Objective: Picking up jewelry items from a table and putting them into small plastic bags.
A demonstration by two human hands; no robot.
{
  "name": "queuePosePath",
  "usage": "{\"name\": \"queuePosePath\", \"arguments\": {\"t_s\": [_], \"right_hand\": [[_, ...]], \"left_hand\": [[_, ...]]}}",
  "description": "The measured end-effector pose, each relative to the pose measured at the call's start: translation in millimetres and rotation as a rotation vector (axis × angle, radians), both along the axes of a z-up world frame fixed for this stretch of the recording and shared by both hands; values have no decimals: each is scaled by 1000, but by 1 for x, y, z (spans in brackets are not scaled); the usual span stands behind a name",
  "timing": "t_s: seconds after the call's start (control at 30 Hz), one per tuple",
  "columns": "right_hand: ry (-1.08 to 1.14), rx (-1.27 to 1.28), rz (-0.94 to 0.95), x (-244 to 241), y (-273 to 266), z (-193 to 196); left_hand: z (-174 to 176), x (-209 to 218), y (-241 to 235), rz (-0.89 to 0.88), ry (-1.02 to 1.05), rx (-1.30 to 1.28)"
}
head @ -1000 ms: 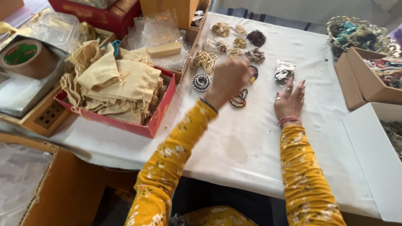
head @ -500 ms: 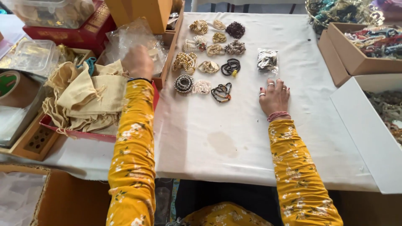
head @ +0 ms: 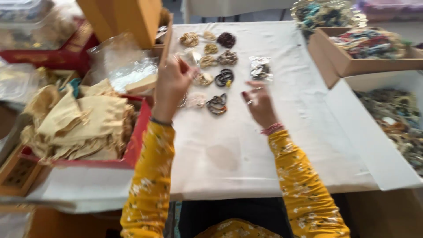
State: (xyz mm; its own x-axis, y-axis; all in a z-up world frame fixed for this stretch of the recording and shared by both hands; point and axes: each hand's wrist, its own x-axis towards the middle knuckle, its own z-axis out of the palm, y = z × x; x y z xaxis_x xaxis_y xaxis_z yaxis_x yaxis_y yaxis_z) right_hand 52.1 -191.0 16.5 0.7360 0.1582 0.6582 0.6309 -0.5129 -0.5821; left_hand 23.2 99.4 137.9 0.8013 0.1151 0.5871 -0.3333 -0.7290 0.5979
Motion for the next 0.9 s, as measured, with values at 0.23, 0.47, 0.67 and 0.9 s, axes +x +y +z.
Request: {"name": "queuePosePath", "arguments": {"t_s": [0.23, 0.47, 0.67, 0.9], "right_hand": [[412, 453, 540, -35, 30, 35], [457, 570, 495, -19, 16, 11], [-31, -6, 154, -31, 16, 28], [204, -93, 455, -34, 15, 9]], "left_hand": [[-56, -15, -94, -185, 205, -64], [-65, -26, -86, -335, 253, -403], [-66, -45, -105, -280, 151, -197], [-83, -52, -116, -387, -121, 50]]}}
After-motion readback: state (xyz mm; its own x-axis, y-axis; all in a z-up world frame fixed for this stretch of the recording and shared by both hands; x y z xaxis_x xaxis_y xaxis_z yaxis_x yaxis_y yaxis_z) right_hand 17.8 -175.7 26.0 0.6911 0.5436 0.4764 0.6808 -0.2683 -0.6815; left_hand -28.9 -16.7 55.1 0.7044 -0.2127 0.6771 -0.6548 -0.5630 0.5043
